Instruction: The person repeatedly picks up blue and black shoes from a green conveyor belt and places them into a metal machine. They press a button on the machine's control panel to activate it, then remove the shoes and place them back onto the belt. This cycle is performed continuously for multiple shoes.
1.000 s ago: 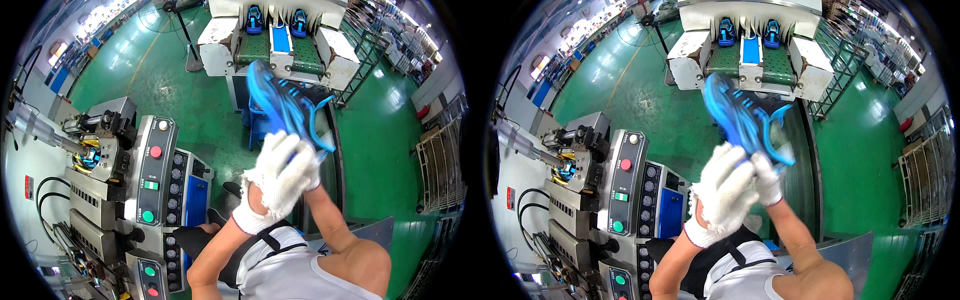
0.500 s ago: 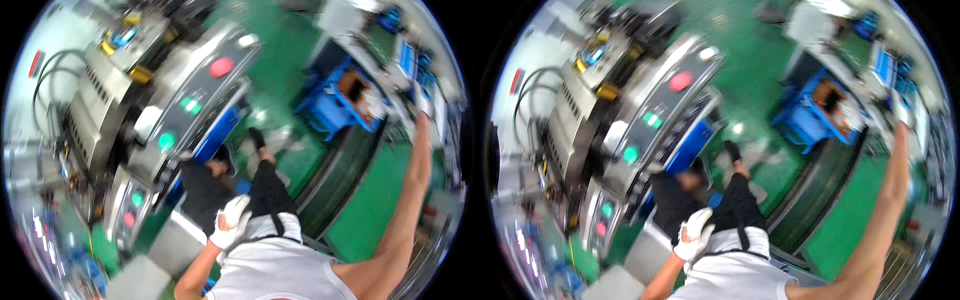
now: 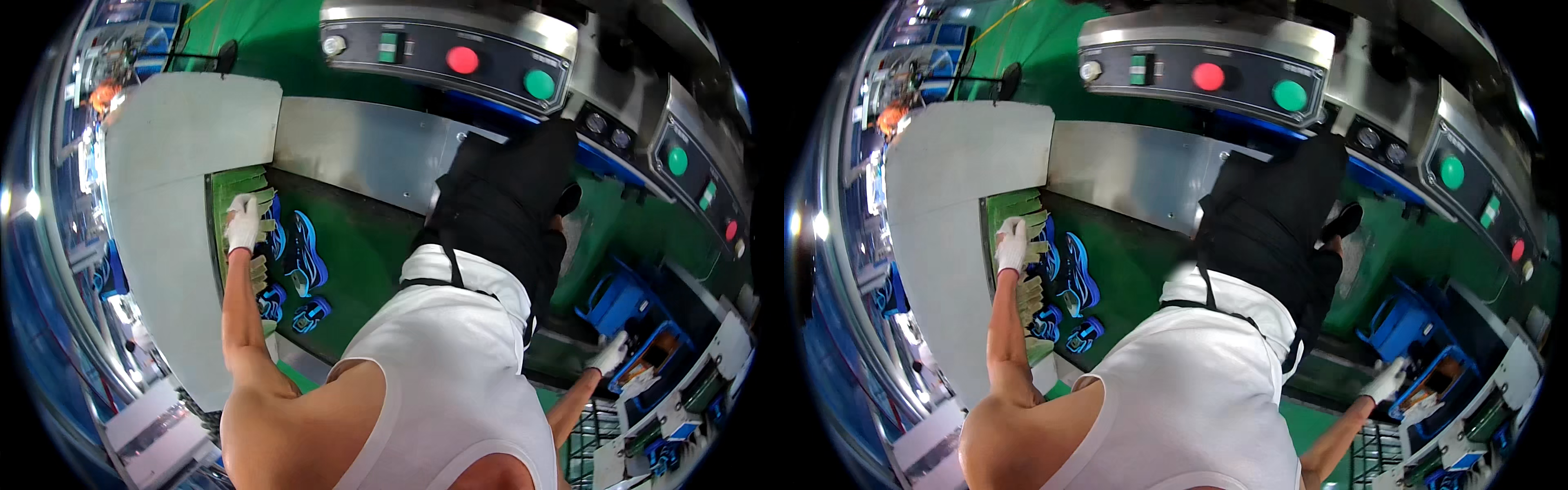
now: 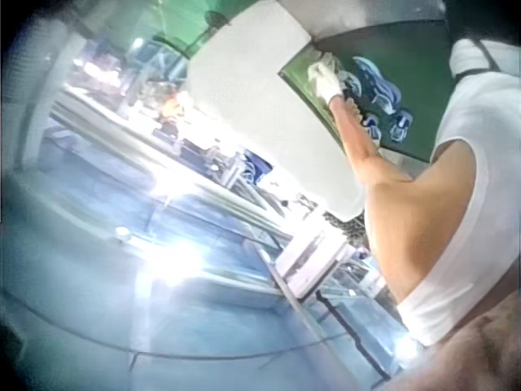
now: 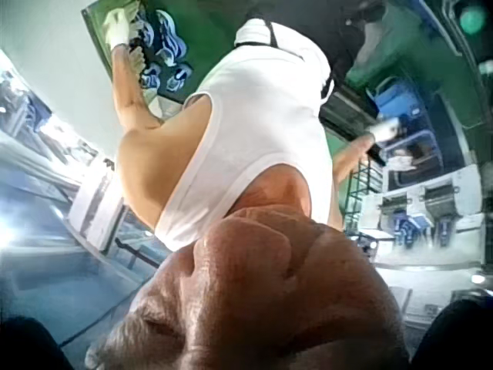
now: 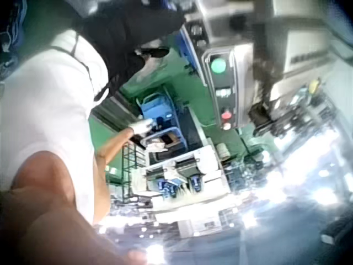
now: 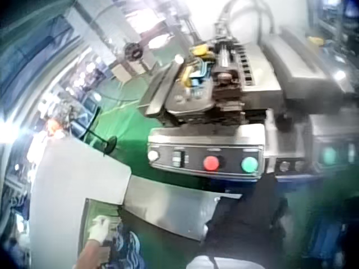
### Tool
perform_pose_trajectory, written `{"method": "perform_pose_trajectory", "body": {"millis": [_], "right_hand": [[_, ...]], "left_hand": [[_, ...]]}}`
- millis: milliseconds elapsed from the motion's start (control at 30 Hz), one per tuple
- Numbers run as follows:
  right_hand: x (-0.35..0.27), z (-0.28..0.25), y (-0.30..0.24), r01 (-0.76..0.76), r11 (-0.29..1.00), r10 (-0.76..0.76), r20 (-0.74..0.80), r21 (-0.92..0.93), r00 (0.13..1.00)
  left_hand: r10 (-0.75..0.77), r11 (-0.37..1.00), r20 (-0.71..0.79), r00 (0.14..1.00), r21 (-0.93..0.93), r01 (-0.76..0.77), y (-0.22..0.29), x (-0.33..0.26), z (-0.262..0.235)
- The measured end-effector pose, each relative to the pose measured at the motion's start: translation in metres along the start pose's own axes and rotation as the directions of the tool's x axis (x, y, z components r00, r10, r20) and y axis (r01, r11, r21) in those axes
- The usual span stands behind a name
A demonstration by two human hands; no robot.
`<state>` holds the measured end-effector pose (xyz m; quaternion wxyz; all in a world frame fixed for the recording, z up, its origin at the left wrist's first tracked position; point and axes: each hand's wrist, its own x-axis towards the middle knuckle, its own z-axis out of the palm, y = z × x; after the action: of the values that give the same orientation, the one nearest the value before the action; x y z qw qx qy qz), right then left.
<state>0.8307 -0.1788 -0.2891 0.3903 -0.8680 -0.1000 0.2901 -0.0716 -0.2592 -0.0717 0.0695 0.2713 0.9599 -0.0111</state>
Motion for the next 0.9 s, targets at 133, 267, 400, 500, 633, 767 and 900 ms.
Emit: {"method": "perform_pose_trajectory", "body": {"millis": [133,267,400,500,633,767,900], "right_hand": [[-0.023,0.065,-0.007,0.153,0.965,-0.08,0.315,-0.214,0.946],[-0.07,0.102,-0.08,0.345,0.863,-0.109,0.531,-0.369,0.84],[-0.105,0.154,-0.14,0.384,0.893,-0.15,0.649,-0.236,0.746],[-0.216,0.217,-0.198,0.446,0.895,-0.255,0.784,-0.03,0.565],[-0.34,0.283,-0.231,0.366,0.924,-0.172,0.976,0.112,0.135],[-0.348,0.371,-0.193,0.16,0.958,0.281,0.89,-0.237,-0.36],[-0.384,0.358,-0.205,0.189,0.948,0.314,0.848,-0.255,-0.428]], "left_hand": [[-0.33,0.941,0.282,0.901,0.18,0.288,-0.113,-0.005,0.046],[-0.388,0.914,0.485,0.784,0.312,0.26,-0.122,-0.043,0.107],[-0.396,0.912,0.5,0.77,0.312,0.267,-0.087,-0.057,0.135],[-0.255,0.964,0.393,0.883,0.178,0.2,-0.066,-0.065,0.125],[0.059,0.837,0.459,0.887,-0.506,0.206,0.047,-0.057,0.091],[0.506,0.379,0.229,0.832,-0.925,0.024,0.141,-0.058,0.059],[0.82,0.072,0.121,0.56,-0.991,0.109,0.153,-0.01,0.155]]}}
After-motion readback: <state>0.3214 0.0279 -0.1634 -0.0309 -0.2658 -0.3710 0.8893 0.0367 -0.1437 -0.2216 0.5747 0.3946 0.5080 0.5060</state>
